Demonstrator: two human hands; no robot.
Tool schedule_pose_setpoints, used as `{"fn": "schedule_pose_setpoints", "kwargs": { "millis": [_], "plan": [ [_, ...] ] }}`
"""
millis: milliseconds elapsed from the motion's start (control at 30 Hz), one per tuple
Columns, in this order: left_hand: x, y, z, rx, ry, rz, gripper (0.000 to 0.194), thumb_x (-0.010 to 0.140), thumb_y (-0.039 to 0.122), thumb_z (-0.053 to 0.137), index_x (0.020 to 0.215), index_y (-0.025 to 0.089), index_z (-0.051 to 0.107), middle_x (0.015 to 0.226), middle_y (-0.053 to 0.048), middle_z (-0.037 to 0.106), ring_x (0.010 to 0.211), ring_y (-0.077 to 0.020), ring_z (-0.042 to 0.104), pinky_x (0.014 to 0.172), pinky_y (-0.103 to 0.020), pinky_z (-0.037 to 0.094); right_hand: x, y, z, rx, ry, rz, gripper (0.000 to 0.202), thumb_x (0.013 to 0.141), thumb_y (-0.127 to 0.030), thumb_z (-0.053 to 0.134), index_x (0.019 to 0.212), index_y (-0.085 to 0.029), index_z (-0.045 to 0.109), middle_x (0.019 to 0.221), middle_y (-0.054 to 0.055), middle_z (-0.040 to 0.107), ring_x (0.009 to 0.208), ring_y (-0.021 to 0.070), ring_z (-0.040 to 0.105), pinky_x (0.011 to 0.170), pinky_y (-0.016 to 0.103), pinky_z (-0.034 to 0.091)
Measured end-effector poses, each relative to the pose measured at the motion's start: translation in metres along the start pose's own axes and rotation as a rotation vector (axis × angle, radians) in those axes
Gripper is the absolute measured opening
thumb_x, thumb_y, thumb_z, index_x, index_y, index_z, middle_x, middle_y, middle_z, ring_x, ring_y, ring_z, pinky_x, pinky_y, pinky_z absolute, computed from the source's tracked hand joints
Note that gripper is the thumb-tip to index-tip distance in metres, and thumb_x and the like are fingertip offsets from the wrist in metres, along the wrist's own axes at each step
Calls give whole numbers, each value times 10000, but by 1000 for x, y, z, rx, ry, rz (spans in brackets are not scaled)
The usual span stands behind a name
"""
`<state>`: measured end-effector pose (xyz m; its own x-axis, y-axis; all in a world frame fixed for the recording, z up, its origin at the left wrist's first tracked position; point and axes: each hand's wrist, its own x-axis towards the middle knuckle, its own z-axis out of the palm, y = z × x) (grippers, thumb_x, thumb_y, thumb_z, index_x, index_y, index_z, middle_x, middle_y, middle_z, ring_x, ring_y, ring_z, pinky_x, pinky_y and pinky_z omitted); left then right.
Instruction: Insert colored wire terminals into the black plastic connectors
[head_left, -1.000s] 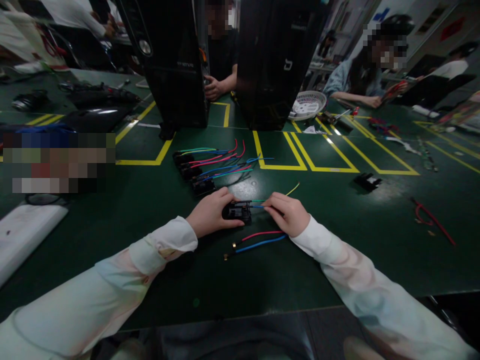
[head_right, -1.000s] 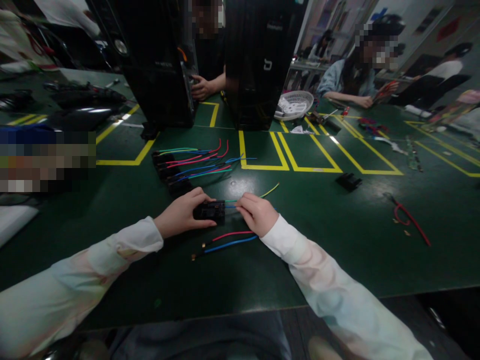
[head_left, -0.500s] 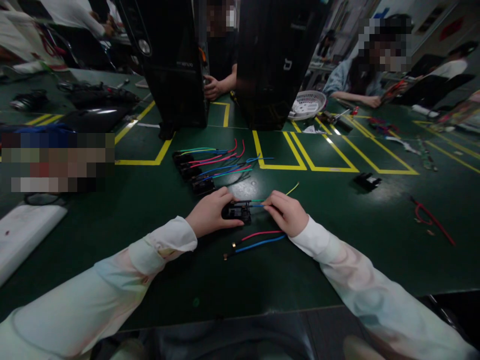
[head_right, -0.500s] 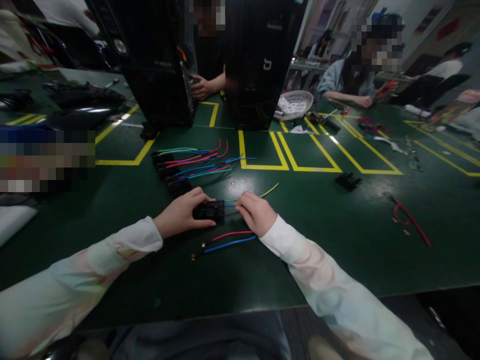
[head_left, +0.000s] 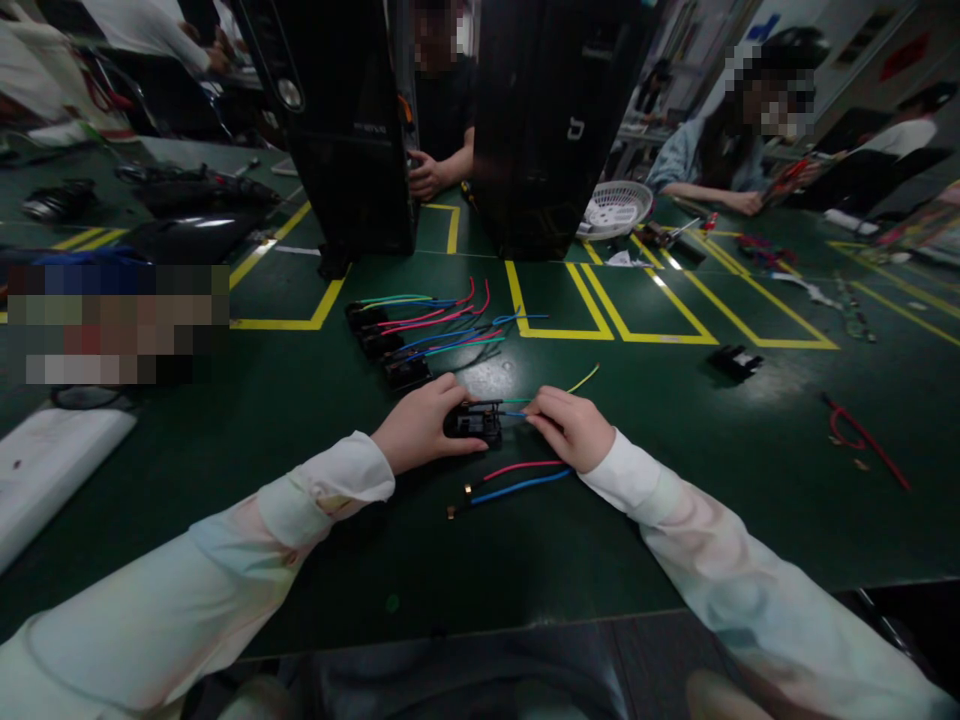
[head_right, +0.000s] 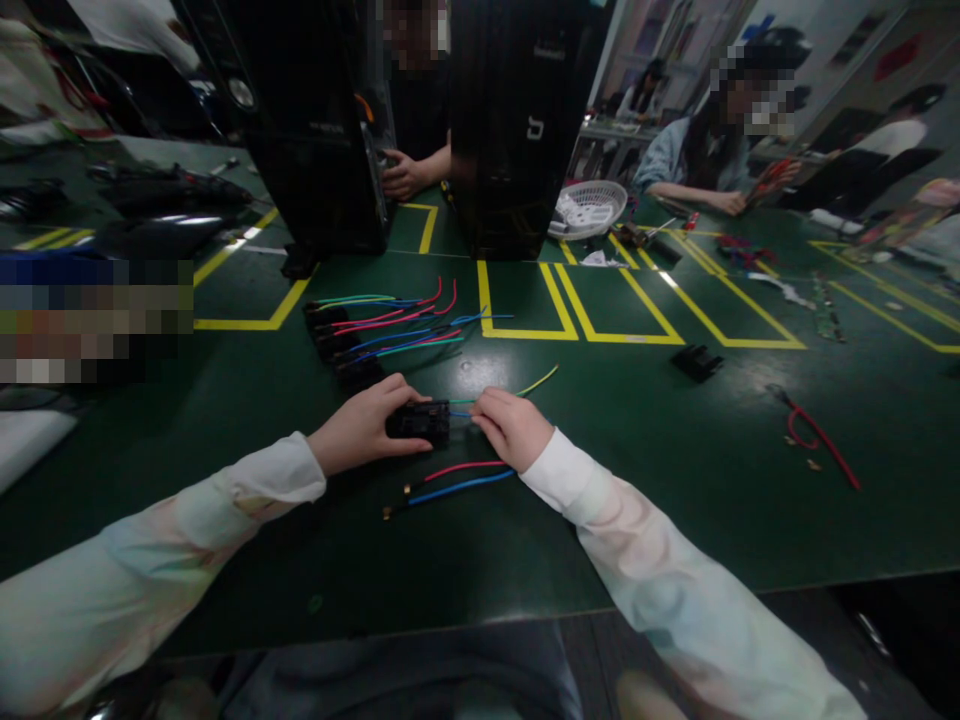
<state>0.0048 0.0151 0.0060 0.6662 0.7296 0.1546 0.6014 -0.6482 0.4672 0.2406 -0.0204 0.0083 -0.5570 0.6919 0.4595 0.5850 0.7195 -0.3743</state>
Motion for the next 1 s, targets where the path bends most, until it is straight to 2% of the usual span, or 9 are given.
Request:
{"fn": "schedule_pose_setpoints", "kwargs": {
  "millis": [133,267,433,600,767,933,1000],
  "plan": [
    [0,0,0,5,1,5,473,686,528,625,1013,193,558,947,-41,487,849,-206,531,739,-329,448,1,-1,0,26,71,27,146,888,-171,392,794,-175,503,737,50,526,718,150,522,647,258,437],
    [0,1,0,14,-4,4,468,689,525,622,1015,196,556,947,-40,486,845,-203,532,750,-331,449,1,-1,-1,18,14,10,163,886,-179,392,764,-182,499,711,39,520,682,145,515,620,255,432],
    [0,3,-1,0,-5,-12,468,682,521,629,1012,196,562,942,-41,489,848,-208,533,752,-336,452,1,-1,-1,62,69,36,162,887,-185,383,791,-179,514,744,53,544,717,156,528,653,275,442],
    [0,2,-1,11,-10,-3,474,683,529,626,1017,198,556,947,-40,488,854,-209,536,756,-333,455,0,1,-1,28,-5,-2,166,886,-183,381,796,-176,520,725,49,532,689,151,521,631,263,441],
    [0,2,0,21,-8,-4,474,688,525,625,1017,192,554,952,-44,485,860,-211,535,758,-335,456,1,-1,-2,28,66,1,164,888,-172,379,821,-165,528,745,61,538,724,157,528,657,271,449],
    [-1,2,-1,22,-6,1,471,687,526,626,1015,194,556,949,-43,486,857,-211,538,757,-336,456,1,-1,-2,-4,-15,-26,164,885,-162,384,798,-164,523,715,53,527,681,150,519,620,256,441],
    [0,2,-1,28,-5,0,470,686,523,627,1013,193,557,946,-43,486,857,-211,538,757,-335,455,1,-1,-2,5,8,-21,160,886,-157,382,814,-161,524,731,58,533,702,151,524,639,258,444]
  ]
}}
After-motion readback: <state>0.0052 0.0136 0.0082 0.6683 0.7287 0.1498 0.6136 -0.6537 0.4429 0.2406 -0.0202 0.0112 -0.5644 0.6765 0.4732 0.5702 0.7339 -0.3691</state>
